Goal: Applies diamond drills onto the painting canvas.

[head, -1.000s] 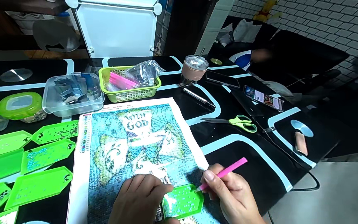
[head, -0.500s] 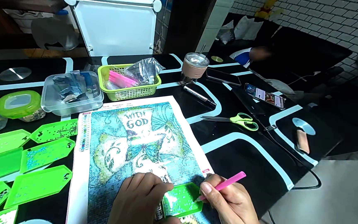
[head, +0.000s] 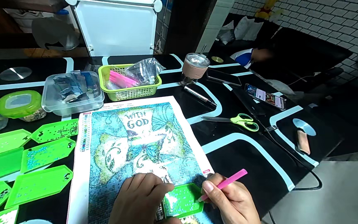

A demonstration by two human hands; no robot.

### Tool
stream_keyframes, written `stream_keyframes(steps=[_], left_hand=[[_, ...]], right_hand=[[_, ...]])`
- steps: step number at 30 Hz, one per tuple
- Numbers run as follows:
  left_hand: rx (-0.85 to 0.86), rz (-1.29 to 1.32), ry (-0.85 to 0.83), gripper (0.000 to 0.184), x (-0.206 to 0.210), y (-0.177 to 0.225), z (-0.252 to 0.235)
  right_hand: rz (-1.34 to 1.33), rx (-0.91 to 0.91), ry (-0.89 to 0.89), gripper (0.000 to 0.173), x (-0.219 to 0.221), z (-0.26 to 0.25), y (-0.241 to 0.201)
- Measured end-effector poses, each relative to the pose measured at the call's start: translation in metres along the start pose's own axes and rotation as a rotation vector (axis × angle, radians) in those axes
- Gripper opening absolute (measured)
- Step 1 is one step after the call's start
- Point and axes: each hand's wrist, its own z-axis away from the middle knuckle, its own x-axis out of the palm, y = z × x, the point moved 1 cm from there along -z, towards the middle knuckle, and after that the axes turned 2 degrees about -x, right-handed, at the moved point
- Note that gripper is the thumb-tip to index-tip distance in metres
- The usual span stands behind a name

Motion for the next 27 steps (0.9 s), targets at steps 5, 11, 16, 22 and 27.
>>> stream_keyframes(steps=[5, 11, 16, 22, 27], left_hand=[[-0.005, 0.011, -0.011, 0.047, -0.001, 0.0, -0.001], [-0.011, 0.015, -0.024, 0.046, -0.003, 0.002, -0.001], [-0.016, 0.024, -0.012, 0.046, -0.002, 0.001, 0.0], [-0.003, 0.014, -0.003, 0.046, -0.002, 0.001, 0.0], [-0.01, 0.016, -0.003, 0.046, -0.001, 0.001, 0.0]], right_hand=[[-0.125, 0.177, 0.146, 0.025, -0.006, -0.021, 0.005], [0.025, 0.209, 0.18, 0.027, -0.007, -0.049, 0.022], [0.07, 0.166, 0.177, 0.026, -0.005, -0.047, 0.026], [0.089, 0.15, 0.184, 0.026, -0.004, -0.047, 0.026], [0.084, 0.145, 0.175, 0.025, -0.003, -0.046, 0.026]])
